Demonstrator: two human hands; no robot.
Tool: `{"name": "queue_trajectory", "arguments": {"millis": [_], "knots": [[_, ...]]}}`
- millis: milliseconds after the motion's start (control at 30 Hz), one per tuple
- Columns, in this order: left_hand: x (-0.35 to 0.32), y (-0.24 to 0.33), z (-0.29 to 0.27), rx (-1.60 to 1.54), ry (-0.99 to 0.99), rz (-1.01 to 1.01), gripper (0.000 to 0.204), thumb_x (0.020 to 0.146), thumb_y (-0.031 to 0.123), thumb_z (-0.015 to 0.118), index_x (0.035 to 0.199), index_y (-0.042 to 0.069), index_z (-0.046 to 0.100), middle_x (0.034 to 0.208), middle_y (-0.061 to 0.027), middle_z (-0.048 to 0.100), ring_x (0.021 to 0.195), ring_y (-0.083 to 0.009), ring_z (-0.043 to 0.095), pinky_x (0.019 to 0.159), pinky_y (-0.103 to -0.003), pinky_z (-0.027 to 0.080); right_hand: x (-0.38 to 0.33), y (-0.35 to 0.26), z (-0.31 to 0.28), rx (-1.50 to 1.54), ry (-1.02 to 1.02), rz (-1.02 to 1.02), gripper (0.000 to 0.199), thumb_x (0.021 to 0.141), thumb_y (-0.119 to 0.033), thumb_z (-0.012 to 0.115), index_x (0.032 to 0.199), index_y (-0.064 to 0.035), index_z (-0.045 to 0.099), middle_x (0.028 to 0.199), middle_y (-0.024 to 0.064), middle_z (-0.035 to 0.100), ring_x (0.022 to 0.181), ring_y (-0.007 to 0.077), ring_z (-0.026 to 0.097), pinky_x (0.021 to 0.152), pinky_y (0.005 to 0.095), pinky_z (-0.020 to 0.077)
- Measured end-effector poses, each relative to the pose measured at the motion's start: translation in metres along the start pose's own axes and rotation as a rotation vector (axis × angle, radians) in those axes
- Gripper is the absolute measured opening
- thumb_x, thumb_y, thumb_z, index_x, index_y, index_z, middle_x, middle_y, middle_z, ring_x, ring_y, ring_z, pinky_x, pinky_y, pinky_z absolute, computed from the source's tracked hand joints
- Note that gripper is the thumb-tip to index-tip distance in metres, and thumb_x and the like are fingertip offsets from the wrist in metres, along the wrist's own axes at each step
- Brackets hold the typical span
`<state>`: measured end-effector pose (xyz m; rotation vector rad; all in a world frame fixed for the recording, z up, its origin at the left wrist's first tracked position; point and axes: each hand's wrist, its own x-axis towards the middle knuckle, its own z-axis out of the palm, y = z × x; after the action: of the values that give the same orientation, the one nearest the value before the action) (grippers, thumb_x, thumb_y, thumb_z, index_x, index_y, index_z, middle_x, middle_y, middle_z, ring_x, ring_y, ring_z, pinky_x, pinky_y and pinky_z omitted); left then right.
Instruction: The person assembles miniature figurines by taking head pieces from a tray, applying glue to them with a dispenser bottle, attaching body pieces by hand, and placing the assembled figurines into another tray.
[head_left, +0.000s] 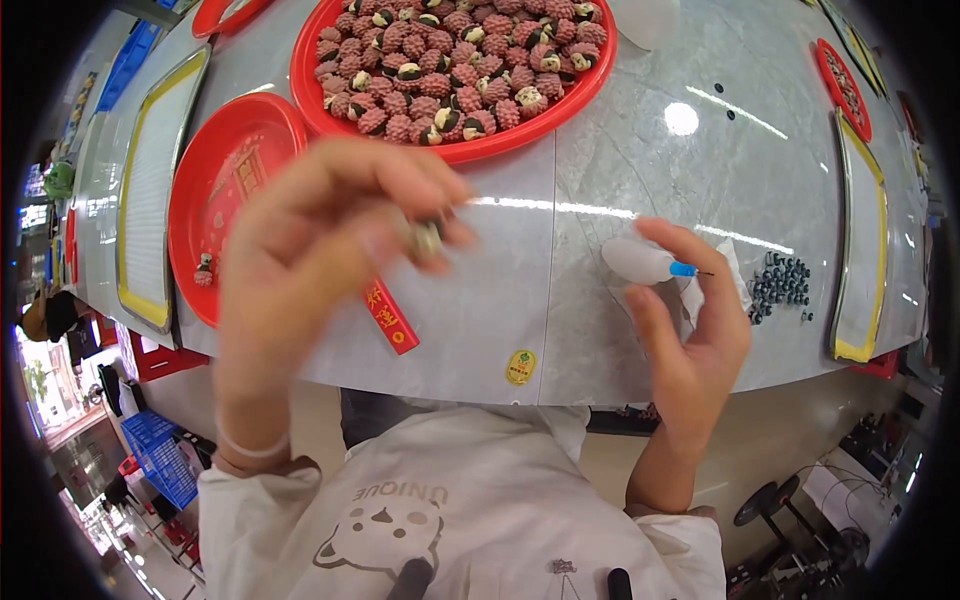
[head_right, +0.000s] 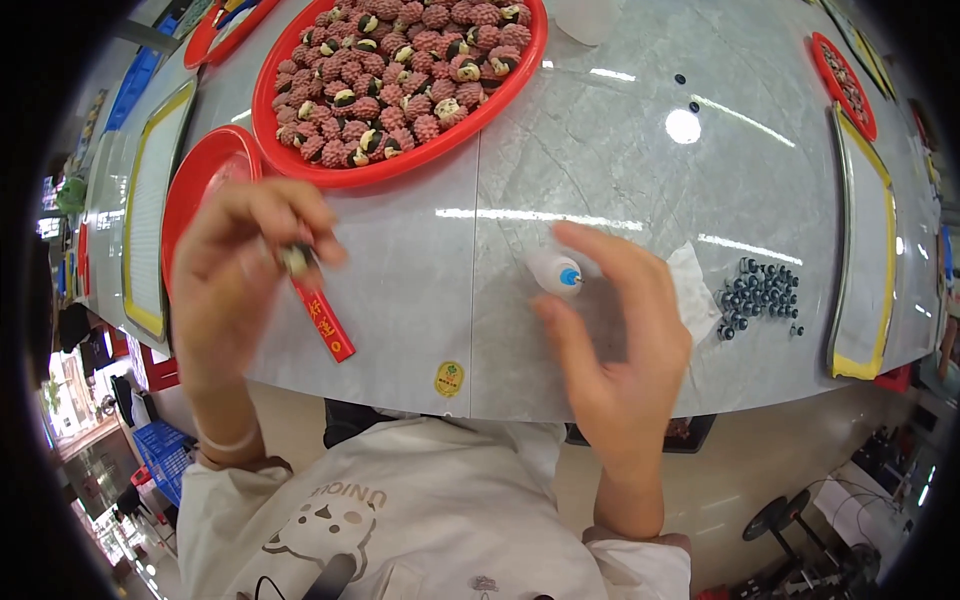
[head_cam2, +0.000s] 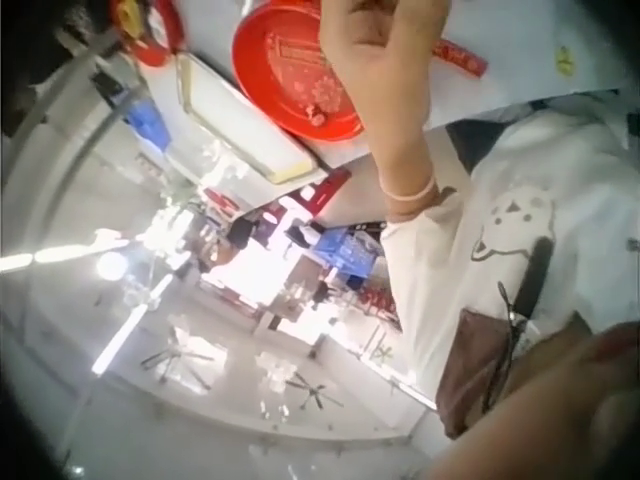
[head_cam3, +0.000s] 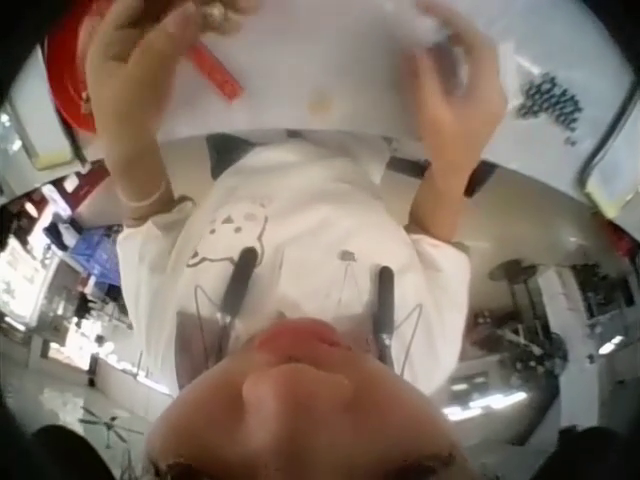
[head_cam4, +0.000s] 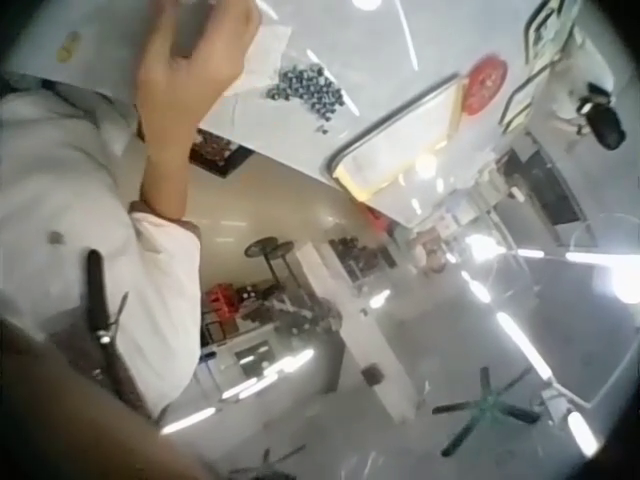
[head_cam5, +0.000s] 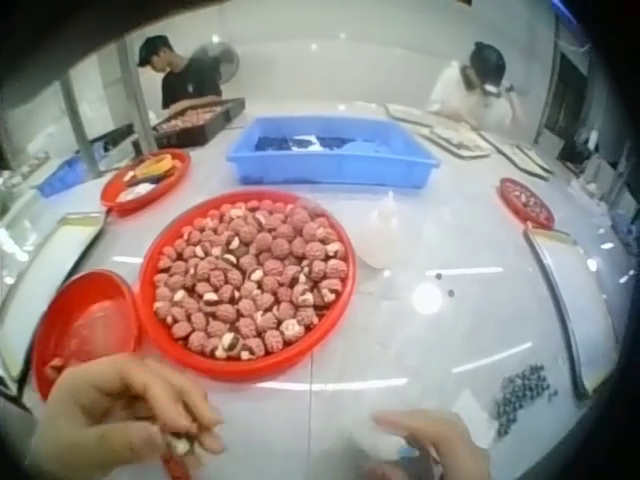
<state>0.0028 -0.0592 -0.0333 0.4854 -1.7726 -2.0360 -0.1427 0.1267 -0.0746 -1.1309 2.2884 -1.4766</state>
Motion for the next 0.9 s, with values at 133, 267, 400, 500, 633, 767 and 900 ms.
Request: {"name": "queue_trajectory", "arguments": {"millis": [133,267,400,500,633,767,900], "knots": [[-0.025,-0.032,0.03,-0.381,-0.014,-0.157,0.029,0.078,0.02,0.067,0.089,0.005,0.045,0.094,-0.0122,0.052,0.08,-0.019,0.059,0.062,-0.021,0.051,0.001,0.005,0.005,0.076,-0.094,-0.028,0.031,0.071,0.002,0.062,0.101,0.0045,0.056,0.099,0.0119,0.059,0.091,0.0196,0.056,0.081,0.0302,0.0426],[-0.029,-0.061,0.04,-0.678,-0.092,-0.052,0.022,0.08,0.006,0.063,0.096,0.0,0.049,0.1,-0.016,0.054,0.089,-0.0211,0.058,0.075,-0.031,0.051,-0.012,-0.002,-0.009,0.505,0.04,0.139,0.037,0.078,-0.009,0.065,0.108,0.007,0.05,0.096,0.0126,0.058,0.083,0.018,0.058,0.076,0.0284,0.0441],[-0.031,-0.068,0.053,-0.736,-0.061,-0.108,0.02,0.082,0.007,0.061,0.097,0.001,0.049,0.097,-0.0155,0.056,0.09,-0.0205,0.058,0.073,-0.028,0.049,-0.024,-0.002,-0.031,0.473,0.024,0.25,0.058,0.075,-0.029,0.07,0.113,0.007,0.047,0.091,0.0137,0.057,0.072,0.0174,0.057,0.064,0.0229,0.0447],[-0.034,-0.081,0.051,-0.781,-0.129,-0.059,0.021,0.083,0.009,0.061,0.099,0.0,0.051,0.1,-0.0165,0.056,0.091,-0.0199,0.058,0.075,-0.027,0.049,-0.024,-0.003,-0.04,0.337,0.044,0.123,0.056,0.071,-0.034,0.072,0.106,0.0046,0.049,0.09,0.0165,0.057,0.071,0.0175,0.057,0.062,0.0217,0.0443],[-0.034,-0.079,0.05,-0.706,-0.145,-0.101,0.025,0.083,0.01,0.061,0.102,-0.001,0.051,0.104,-0.0177,0.056,0.09,-0.0193,0.058,0.075,-0.027,0.048,-0.018,-0.009,-0.04,0.403,0.017,-0.032,0.051,0.072,-0.039,0.07,0.097,0.0004,0.049,0.089,0.0169,0.055,0.072,0.0161,0.054,0.063,0.0217,0.042],[-0.035,-0.079,0.051,-0.69,-0.14,-0.097,0.028,0.082,0.012,0.062,0.104,-0.003,0.051,0.105,-0.018,0.056,0.088,-0.0184,0.059,0.076,-0.026,0.048,-0.018,-0.01,-0.032,0.465,0.04,-0.085,0.053,0.076,-0.04,0.066,0.102,0.0013,0.047,0.09,0.0148,0.052,0.075,0.015,0.05,0.066,0.0223,0.0406],[-0.035,-0.071,0.057,-0.586,-0.003,-0.218,0.042,0.072,0.033,0.07,0.095,0.003,0.05,0.094,-0.0141,0.055,0.078,-0.0179,0.059,0.059,-0.022,0.051,-0.016,-0.014,-0.029,0.452,0.018,-0.048,0.052,0.077,-0.04,0.065,0.1,0.0028,0.048,0.089,0.0151,0.052,0.074,0.0156,0.05,0.067,0.023,0.0412]]}}
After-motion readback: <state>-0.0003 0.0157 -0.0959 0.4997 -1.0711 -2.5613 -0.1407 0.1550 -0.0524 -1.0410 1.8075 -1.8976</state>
